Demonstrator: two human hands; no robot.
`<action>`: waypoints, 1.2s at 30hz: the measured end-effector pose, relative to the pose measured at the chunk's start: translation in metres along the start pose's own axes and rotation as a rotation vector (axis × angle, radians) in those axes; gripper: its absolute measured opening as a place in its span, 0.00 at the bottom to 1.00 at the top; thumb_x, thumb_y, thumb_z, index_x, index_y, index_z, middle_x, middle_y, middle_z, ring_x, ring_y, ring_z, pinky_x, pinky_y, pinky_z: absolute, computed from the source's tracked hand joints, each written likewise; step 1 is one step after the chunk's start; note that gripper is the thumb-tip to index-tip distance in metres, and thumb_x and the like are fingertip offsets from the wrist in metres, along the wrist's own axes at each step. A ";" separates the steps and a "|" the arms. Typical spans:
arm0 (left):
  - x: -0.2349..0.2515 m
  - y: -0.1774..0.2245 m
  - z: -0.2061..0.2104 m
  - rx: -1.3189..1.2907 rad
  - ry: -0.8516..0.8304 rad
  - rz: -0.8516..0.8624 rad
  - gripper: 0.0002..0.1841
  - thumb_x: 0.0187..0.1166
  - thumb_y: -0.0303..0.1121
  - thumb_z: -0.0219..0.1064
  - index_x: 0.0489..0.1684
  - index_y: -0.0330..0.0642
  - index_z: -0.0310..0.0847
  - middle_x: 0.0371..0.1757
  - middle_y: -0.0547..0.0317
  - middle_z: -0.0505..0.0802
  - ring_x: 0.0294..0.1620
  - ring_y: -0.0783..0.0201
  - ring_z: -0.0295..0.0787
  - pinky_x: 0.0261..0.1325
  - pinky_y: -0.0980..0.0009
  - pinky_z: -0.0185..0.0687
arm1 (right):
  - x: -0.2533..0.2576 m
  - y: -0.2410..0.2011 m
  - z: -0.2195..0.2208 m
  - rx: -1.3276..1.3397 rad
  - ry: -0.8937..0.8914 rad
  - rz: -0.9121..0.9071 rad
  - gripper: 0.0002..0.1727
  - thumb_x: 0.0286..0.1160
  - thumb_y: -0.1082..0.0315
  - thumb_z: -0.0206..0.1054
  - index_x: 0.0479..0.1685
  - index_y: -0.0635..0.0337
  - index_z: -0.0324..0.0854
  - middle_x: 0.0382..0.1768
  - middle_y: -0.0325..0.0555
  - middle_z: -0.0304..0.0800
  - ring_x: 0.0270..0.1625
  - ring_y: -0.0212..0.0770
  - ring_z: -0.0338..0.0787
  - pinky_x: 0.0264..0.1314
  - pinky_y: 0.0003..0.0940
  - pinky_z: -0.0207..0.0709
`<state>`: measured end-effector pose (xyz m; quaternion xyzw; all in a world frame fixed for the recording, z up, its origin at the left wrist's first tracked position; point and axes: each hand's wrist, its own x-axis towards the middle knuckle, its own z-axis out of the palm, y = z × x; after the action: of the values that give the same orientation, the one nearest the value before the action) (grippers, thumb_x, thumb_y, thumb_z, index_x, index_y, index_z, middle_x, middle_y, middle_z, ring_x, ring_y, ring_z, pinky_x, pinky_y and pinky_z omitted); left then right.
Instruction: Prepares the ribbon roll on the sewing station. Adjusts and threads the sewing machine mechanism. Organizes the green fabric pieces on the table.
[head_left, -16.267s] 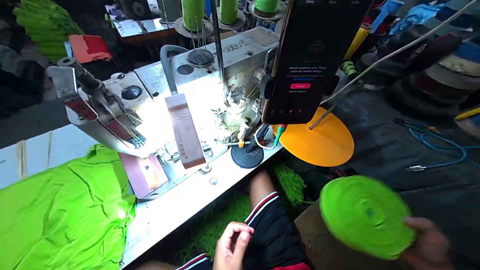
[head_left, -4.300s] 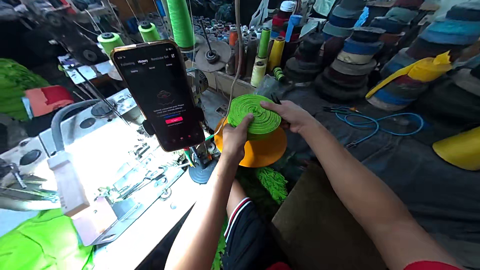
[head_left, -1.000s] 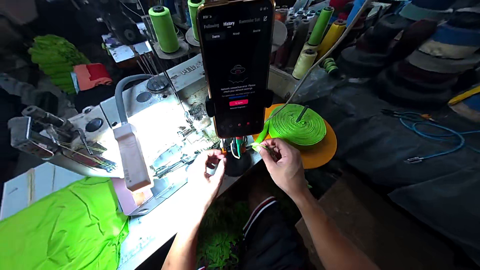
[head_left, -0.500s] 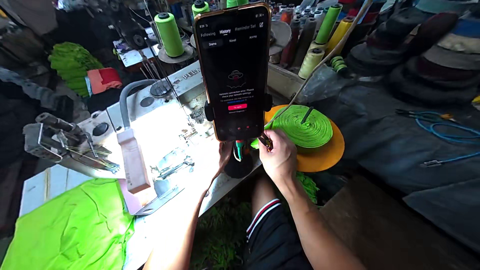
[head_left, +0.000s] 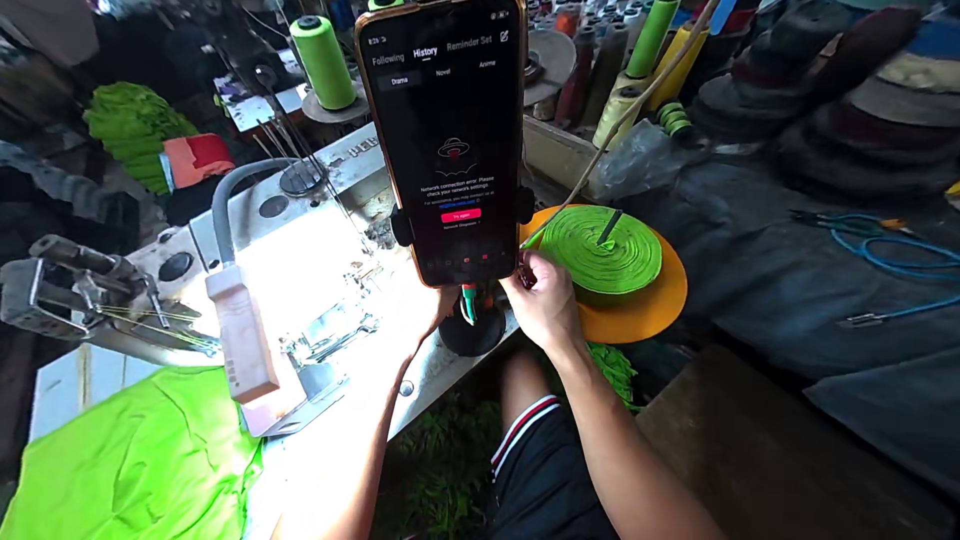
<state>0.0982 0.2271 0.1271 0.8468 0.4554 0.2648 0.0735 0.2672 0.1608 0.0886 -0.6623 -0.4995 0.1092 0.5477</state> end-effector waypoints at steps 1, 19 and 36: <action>0.001 -0.002 0.000 -0.019 -0.012 0.004 0.17 0.73 0.42 0.76 0.49 0.39 0.87 0.41 0.44 0.93 0.45 0.45 0.92 0.48 0.42 0.82 | 0.001 0.000 -0.001 -0.005 -0.022 -0.009 0.11 0.78 0.59 0.73 0.43 0.58 0.90 0.36 0.41 0.90 0.34 0.32 0.87 0.40 0.34 0.83; -0.010 -0.011 -0.004 0.046 -0.013 0.173 0.10 0.80 0.37 0.68 0.45 0.41 0.89 0.39 0.45 0.93 0.42 0.45 0.93 0.43 0.43 0.84 | 0.006 0.004 -0.017 0.032 -0.200 -0.022 0.11 0.76 0.62 0.74 0.49 0.59 0.89 0.43 0.43 0.92 0.38 0.32 0.89 0.45 0.33 0.86; -0.026 -0.025 0.016 0.074 0.153 0.129 0.12 0.83 0.33 0.62 0.52 0.38 0.88 0.58 0.45 0.93 0.47 0.47 0.94 0.47 0.46 0.87 | 0.001 0.003 -0.010 -0.018 -0.110 -0.138 0.09 0.74 0.66 0.73 0.47 0.59 0.87 0.38 0.41 0.89 0.34 0.30 0.86 0.39 0.30 0.84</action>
<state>0.0768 0.2222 0.0947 0.8538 0.4137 0.3157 -0.0098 0.2762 0.1562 0.0903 -0.6242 -0.5743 0.1031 0.5196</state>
